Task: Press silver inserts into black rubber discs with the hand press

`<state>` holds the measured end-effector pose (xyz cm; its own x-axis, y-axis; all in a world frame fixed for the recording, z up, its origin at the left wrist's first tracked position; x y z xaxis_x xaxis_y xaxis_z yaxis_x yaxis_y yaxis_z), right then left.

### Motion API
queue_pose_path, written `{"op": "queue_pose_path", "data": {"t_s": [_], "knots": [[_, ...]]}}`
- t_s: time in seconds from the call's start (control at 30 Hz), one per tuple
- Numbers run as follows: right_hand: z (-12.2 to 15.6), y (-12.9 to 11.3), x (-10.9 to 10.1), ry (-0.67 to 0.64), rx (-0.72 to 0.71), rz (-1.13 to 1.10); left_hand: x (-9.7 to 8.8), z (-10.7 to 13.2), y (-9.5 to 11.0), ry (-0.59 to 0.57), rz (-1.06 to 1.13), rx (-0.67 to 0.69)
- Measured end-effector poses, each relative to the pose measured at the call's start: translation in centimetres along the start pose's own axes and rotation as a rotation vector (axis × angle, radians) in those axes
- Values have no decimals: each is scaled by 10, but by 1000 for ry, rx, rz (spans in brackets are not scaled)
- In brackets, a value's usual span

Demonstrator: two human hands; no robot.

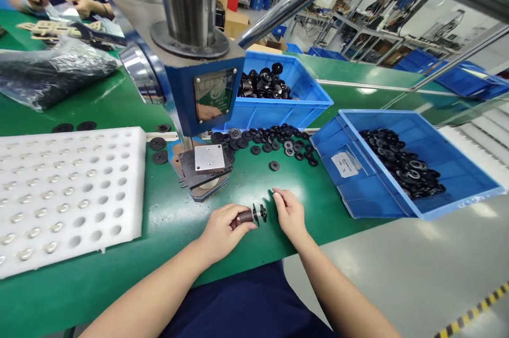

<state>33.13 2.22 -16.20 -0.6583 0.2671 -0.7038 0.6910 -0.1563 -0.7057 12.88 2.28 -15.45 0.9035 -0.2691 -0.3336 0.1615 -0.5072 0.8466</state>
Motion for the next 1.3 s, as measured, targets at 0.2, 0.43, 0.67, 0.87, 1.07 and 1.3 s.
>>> {"op": "queue_pose_path", "data": {"t_s": [0.2,0.43,0.67,0.87,1.07,1.3], "knots": [[1,-9,11,79,-153,49,-13,-5,0,98,46,-69],[4,-10,5,148,-221,32,-64,-13,52,238,163,-104],[4,-4,3,124,-236,-32,-162,-54,121,426,-279,128],[5,-3,1,138,-245,-42,-169,-86,89,389,-253,-19],[-2,-11,-15,75,-137,-209,-160,-90,77,371,-168,-58],[-33,-124,-126,158,-276,-453,-156,-88,69,291,-136,-82]]}}
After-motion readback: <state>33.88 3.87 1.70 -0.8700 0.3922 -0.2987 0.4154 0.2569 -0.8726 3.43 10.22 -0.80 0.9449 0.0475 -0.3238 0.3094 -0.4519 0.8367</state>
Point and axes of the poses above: each hand's wrist, its own z-axis away from the middle knuckle, its own x-axis out of the palm, y = z × x, the point moved 10 cm from there along -z, towards the middle knuckle, and after that the axes turned 14 degrees about x, right-handed, at the moved point
